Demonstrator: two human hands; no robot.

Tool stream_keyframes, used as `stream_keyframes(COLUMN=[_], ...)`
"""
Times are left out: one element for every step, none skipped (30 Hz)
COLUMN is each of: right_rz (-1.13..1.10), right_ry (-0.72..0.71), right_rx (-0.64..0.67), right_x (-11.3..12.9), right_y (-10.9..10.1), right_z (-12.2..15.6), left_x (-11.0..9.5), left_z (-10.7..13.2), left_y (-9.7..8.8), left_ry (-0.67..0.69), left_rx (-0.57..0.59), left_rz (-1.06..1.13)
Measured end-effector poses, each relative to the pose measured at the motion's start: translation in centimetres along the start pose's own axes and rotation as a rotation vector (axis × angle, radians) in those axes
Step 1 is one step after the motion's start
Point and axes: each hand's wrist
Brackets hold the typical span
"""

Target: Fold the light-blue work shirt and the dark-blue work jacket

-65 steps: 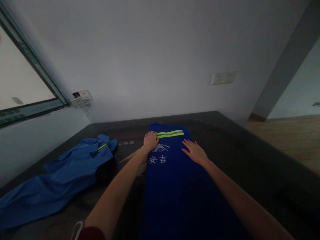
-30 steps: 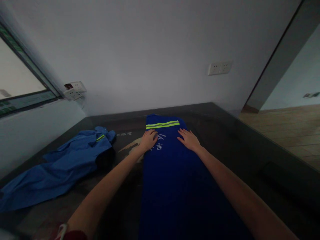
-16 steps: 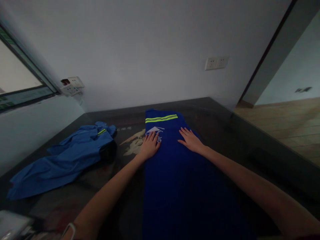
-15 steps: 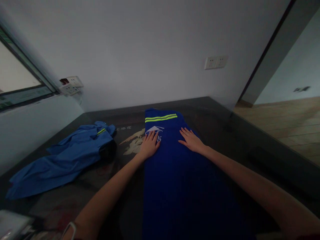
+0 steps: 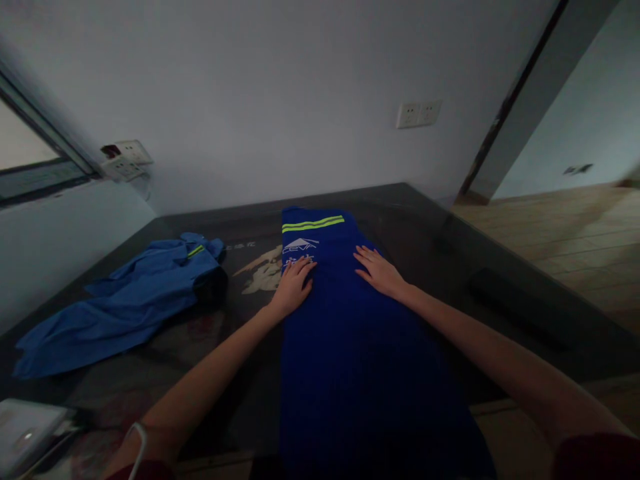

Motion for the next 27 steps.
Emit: stream_keyframes(right_rz=[-0.009, -0.021, -0.033, -0.044, -0.052, -0.054, -0.053, -0.048, -0.042, -0.038, -0.036, -0.035, -0.033, -0.031, -0.029, -0.026, -0.023, -0.021, -0.021, -0.023, -0.028, -0.035, -0.043, -0.051, -0.059, -0.069, -0.083], right_ry=[-0.023, -0.043, -0.06, -0.07, -0.076, -0.08, -0.085, -0.093, -0.103, -0.113, -0.12, -0.125, -0.126, -0.127, -0.127, -0.129, -0.13, -0.13, -0.13, -0.128, -0.125, -0.121, -0.116, -0.111, -0.105, -0.101, -0.099], right_rx=[0.017, 0.039, 0.064, 0.089, 0.115, 0.139, 0.159, 0.176, 0.188, 0.195, 0.198, 0.198, 0.196, 0.192, 0.189, 0.186, 0.184, 0.182, 0.182, 0.182, 0.183, 0.184, 0.186, 0.189, 0.193, 0.201, 0.211], right_x=[0.3, 0.5, 0.7, 0.8, 0.7, 0.6, 0.3, -0.1, -0.5, -0.9, -1.2, -1.5, -1.7, -1.8, -1.8, -1.8, -1.8, -1.8, -1.8, -1.8, -1.8, -1.8, -1.7, -1.6, -1.5, -1.2, -0.9], right_y=[-0.3, -0.5, -0.7, -0.8, -1.0, -1.1, -1.2, -1.3, -1.3, -1.3, -1.3, -1.3, -1.3, -1.2, -1.1, -1.1, -1.0, -0.9, -0.9, -0.8, -0.9, -0.9, -1.1, -1.3, -1.6, -2.0, -2.5], right_z=[1.1, 2.3, 3.6, 4.7, 5.7, 6.6, 7.3, 7.7, 8.0, 8.2, 8.2, 8.2, 8.1, 8.1, 8.1, 8.1, 8.1, 8.1, 8.1, 8.1, 8.0, 8.0, 8.0, 8.1, 8.2, 8.5, 8.9], left_x=[-1.0, -2.1, -3.0, -3.9, -4.5, -5.0, -5.4, -5.6, -5.6, -5.6, -5.6, -5.5, -5.5, -5.5, -5.5, -5.5, -5.6, -5.6, -5.7, -5.7, -5.7, -5.8, -6.0, -6.2, -6.5, -7.0, -7.5], left_z=[0.9, 1.9, 2.8, 3.7, 4.4, 5.0, 5.5, 5.7, 5.9, 5.9, 5.9, 5.9, 5.9, 5.8, 5.8, 5.8, 5.8, 5.8, 5.8, 5.9, 5.9, 6.0, 6.1, 6.3, 6.6, 6.9, 7.3], left_y=[-0.5, -0.9, -1.2, -1.4, -1.6, -1.6, -1.6, -1.5, -1.3, -1.2, -1.0, -0.9, -0.8, -0.8, -0.7, -0.7, -0.8, -0.8, -0.8, -0.9, -1.0, -1.2, -1.4, -1.8, -2.2, -2.7, -3.2], left_ry=[0.032, 0.07, 0.109, 0.144, 0.172, 0.192, 0.207, 0.217, 0.223, 0.227, 0.229, 0.231, 0.233, 0.233, 0.234, 0.233, 0.228, 0.221, 0.214, 0.212, 0.215, 0.224, 0.24, 0.259, 0.277, 0.296, 0.314], left_rx=[0.032, 0.066, 0.098, 0.13, 0.16, 0.185, 0.208, 0.227, 0.243, 0.253, 0.258, 0.26, 0.259, 0.255, 0.253, 0.253, 0.255, 0.257, 0.259, 0.255, 0.246, 0.23, 0.213, 0.198, 0.189, 0.189, 0.198], left_rz=[0.033, 0.058, 0.076, 0.086, 0.089, 0.084, 0.074, 0.061, 0.047, 0.033, 0.023, 0.014, 0.007, 0.002, -0.002, -0.005, -0.006, -0.005, 0.001, 0.013, 0.032, 0.057, 0.086, 0.115, 0.143, 0.168, 0.189])
Point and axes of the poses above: each hand's wrist, its own z-axis away from the middle knuckle, its own y-axis out of the palm, x = y × z, and after that the axes turned 15 degrees about y, right-handed
